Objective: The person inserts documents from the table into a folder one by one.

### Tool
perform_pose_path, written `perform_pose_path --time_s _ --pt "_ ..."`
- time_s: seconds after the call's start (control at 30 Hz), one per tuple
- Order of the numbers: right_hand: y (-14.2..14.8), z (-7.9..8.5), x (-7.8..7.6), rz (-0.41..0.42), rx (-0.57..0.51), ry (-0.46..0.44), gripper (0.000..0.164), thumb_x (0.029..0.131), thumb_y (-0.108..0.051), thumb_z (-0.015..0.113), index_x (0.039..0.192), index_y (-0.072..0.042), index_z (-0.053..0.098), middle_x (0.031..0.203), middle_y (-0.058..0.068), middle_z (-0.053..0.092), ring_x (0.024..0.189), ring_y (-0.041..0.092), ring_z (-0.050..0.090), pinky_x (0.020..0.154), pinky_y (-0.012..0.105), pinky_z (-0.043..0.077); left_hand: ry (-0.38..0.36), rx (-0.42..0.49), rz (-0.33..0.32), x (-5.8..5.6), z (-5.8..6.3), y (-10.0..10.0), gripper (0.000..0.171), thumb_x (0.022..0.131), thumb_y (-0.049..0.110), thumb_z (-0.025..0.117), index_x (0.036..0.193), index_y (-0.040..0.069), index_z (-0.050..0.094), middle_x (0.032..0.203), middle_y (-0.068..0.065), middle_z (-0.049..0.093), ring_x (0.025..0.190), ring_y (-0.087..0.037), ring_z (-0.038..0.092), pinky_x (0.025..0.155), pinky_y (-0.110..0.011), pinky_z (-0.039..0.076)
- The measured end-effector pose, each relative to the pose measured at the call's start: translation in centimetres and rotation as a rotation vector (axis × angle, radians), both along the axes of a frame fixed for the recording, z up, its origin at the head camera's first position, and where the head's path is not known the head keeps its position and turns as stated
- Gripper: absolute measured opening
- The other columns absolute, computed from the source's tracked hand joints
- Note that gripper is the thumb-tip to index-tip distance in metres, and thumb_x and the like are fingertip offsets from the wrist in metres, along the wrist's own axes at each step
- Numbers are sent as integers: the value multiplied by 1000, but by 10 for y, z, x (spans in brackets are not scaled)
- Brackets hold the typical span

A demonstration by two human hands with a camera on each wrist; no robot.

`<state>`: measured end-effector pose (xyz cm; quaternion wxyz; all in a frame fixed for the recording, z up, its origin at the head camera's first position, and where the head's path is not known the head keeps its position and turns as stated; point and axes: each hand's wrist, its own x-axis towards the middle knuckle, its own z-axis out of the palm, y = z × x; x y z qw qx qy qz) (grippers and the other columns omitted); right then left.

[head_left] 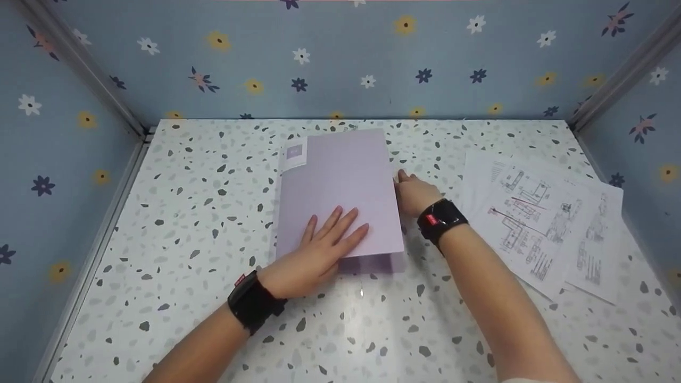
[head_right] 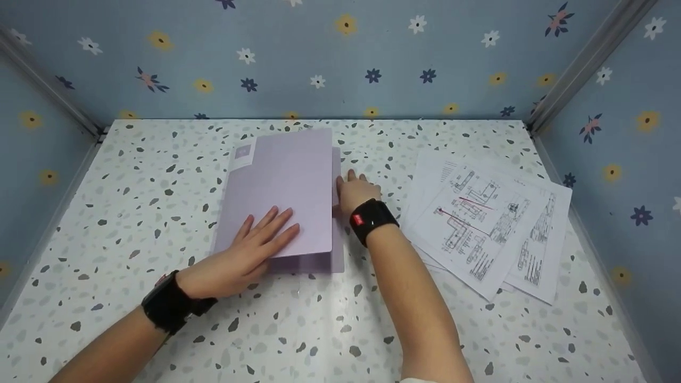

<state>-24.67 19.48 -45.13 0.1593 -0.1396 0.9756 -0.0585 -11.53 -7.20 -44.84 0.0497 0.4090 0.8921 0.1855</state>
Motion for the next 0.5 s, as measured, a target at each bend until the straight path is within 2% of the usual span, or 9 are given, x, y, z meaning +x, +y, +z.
perform_pose_path --time_s 0.13,0.27,0.5 --pt "1 -2 0 22 -10 35 53 98 -26 55 148 -10 49 156 25 32 139 49 34 105 65 37 24 62 35 3 3 -3 86 96 4 50 161 26 -1 167 -7 -6 152 -31 -5 116 -66 2" --pt "0 -4 0 38 -16 46 61 96 -28 60 152 -11 42 155 28 32 137 52 36 102 67 39 58 113 80 6 5 -7 87 94 3 48 161 22 -4 168 -4 -2 153 -28 0 117 -64 7" --pt "-4 -5 0 0 -14 2 80 89 -43 68 154 -8 37 157 27 29 140 52 31 109 62 34 108 235 154 8 12 -13 83 94 1 49 161 15 1 167 -3 8 152 -21 11 119 -56 17"
